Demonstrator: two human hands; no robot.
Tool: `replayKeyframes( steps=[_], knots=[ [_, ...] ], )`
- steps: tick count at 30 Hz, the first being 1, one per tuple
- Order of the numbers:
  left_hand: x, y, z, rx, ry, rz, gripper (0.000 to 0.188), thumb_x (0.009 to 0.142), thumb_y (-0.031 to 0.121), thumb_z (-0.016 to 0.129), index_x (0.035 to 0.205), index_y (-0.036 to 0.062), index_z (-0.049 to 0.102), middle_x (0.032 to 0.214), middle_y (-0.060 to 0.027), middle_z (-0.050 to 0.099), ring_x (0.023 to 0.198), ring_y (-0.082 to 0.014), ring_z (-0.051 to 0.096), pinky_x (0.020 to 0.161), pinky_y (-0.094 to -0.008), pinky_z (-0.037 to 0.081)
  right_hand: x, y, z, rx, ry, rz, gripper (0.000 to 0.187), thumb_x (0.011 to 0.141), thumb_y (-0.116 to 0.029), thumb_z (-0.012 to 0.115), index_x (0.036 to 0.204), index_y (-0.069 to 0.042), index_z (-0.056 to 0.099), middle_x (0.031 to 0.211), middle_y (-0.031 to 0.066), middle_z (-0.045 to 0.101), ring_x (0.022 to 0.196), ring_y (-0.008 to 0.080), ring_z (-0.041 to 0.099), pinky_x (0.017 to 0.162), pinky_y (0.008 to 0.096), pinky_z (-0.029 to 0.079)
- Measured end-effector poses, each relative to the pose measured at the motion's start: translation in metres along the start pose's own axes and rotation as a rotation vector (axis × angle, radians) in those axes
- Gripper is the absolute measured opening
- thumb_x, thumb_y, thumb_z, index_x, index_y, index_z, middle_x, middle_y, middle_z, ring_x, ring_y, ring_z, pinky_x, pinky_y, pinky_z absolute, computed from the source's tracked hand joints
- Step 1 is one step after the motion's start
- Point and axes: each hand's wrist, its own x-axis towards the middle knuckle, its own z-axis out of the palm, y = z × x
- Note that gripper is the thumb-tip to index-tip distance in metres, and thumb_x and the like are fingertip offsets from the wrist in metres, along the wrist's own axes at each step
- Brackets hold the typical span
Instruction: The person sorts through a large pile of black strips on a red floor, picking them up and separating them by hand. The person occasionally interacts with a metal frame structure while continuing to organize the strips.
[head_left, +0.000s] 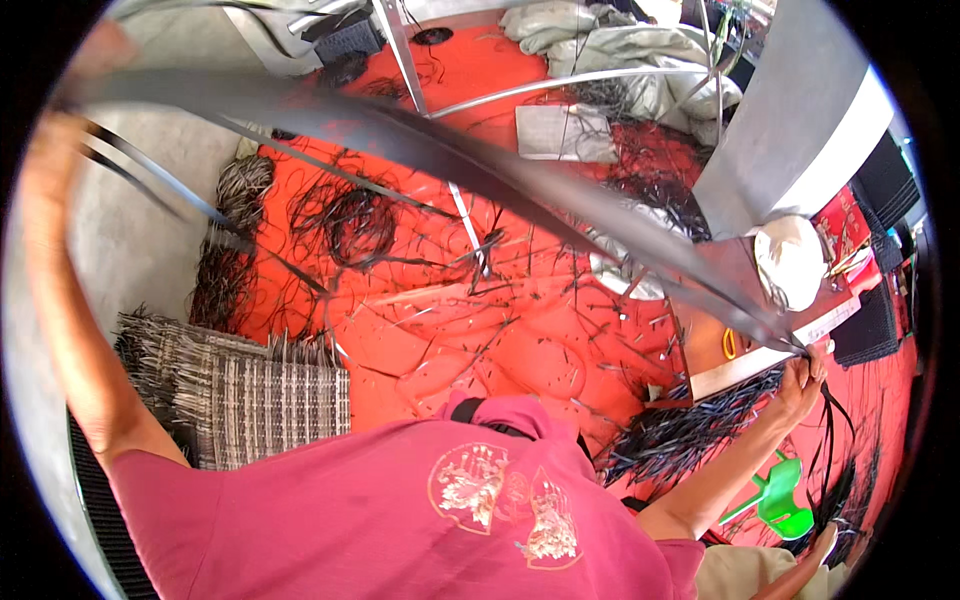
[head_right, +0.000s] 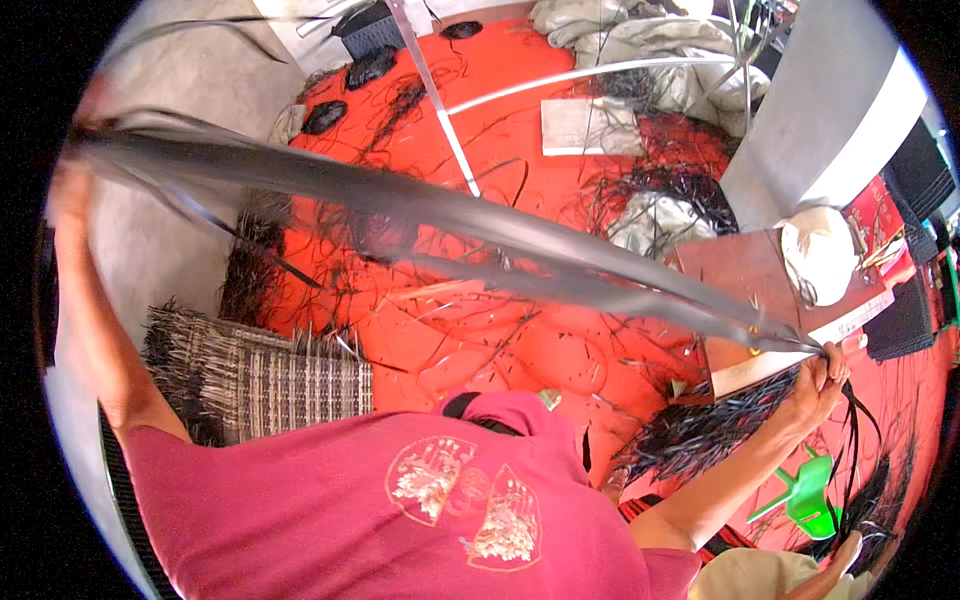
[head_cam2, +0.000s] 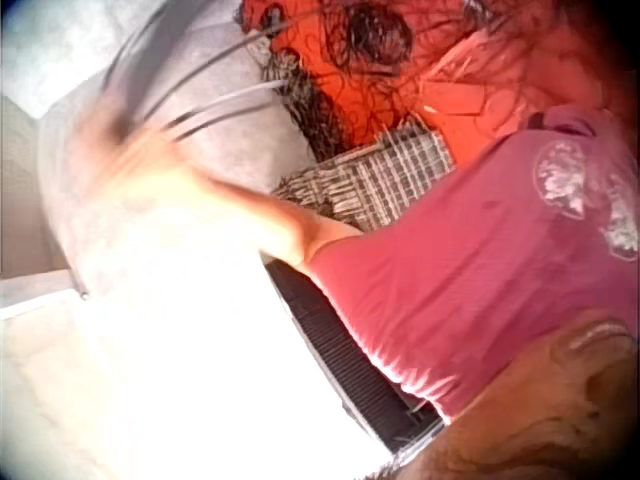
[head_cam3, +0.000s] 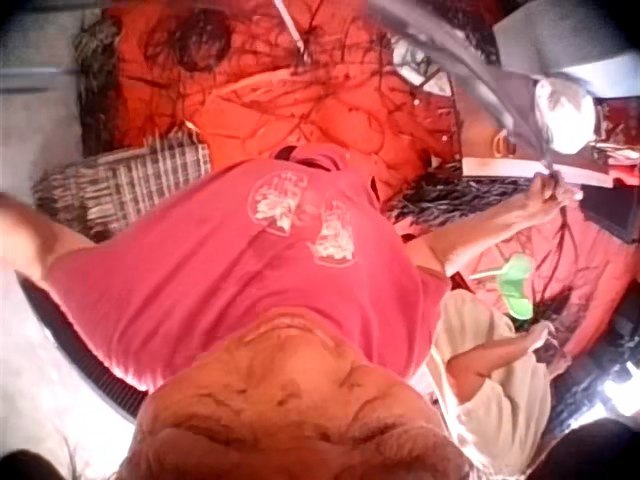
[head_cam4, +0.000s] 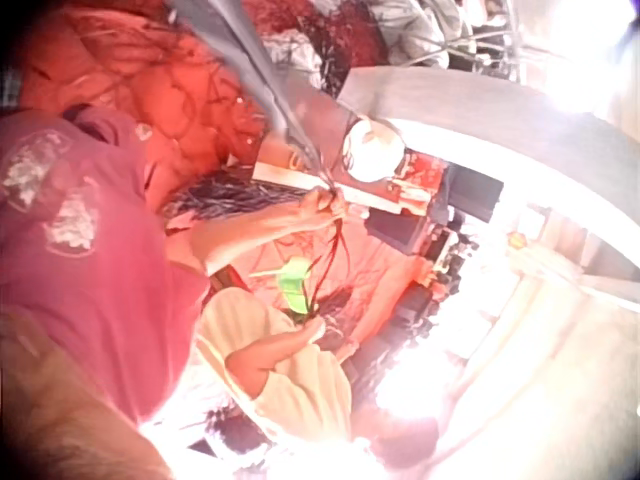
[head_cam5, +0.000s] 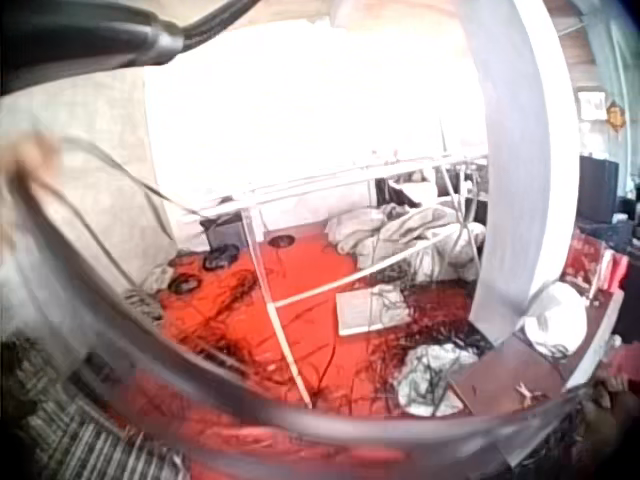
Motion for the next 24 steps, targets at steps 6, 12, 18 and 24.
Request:
replayKeyframes(
  steps=[6, 12, 18, 24],
  knots=[
    [-0.125, 0.184, 0.125, -0.818, -0.646, 0.005, 0.031, 0.07, 0.039, 0.066, 0.072, 0.0087, 0.057, 0.059, -0.0089, 0.051, 0.055, -0.0272, 0.054, 0.049, -0.0361, 0.04, -0.027, -0.084, -0.153, -1.417, 0.03, -0.289, 0.014, 0.074, 0.004, 0.044, 0.066, -0.006, 0.04, 0.062, 0.0017, 0.038, 0.048, 0.0085, 0.028, 0.044, 0.0195, 0.024],
    [-0.181, 0.259, 0.161, -0.984, -1.052, -0.059, 0.032, 0.085, 0.037, 0.052, 0.074, 0.0072, 0.049, 0.055, -0.0135, 0.046, 0.057, -0.0337, 0.051, 0.049, -0.0406, 0.037, -0.07, -0.152, -0.223, -0.538, 0.69, 0.01, 0.017, 0.079, -0.003, 0.043, 0.064, -0.007, 0.036, 0.059, 0.0021, 0.037, 0.044, 0.0097, 0.027, 0.039, 0.0197, 0.022],
    [-0.218, 0.263, 0.21, -0.585, -1.034, 0.408, 0.016, 0.079, 0.021, 0.056, 0.093, 0.0145, 0.059, 0.081, -0.0037, 0.055, 0.063, -0.0221, 0.06, 0.051, -0.0353, 0.045, -0.169, -0.081, -0.221, -1.756, 0.211, 0.0, 0.027, 0.071, -0.012, 0.051, 0.096, -0.004, 0.055, 0.073, -0.0002, 0.048, 0.064, 0.0105, 0.047, 0.056, 0.0194, 0.039],
    [-0.346, 0.189, 0.266, -0.541, -1.195, -0.088, 0.037, 0.094, 0.03, 0.038, 0.079, -0.0015, 0.053, 0.073, -0.0223, 0.057, 0.071, -0.0405, 0.055, 0.06, -0.0478, 0.042, -0.262, 0.067, -0.24, -0.808, 0.847, 0.364, 0.037, 0.088, -0.041, 0.051, 0.079, -0.006, 0.057, 0.063, 0.0068, 0.056, 0.047, 0.0135, 0.049, 0.038, 0.0234, 0.038]
  ],
)
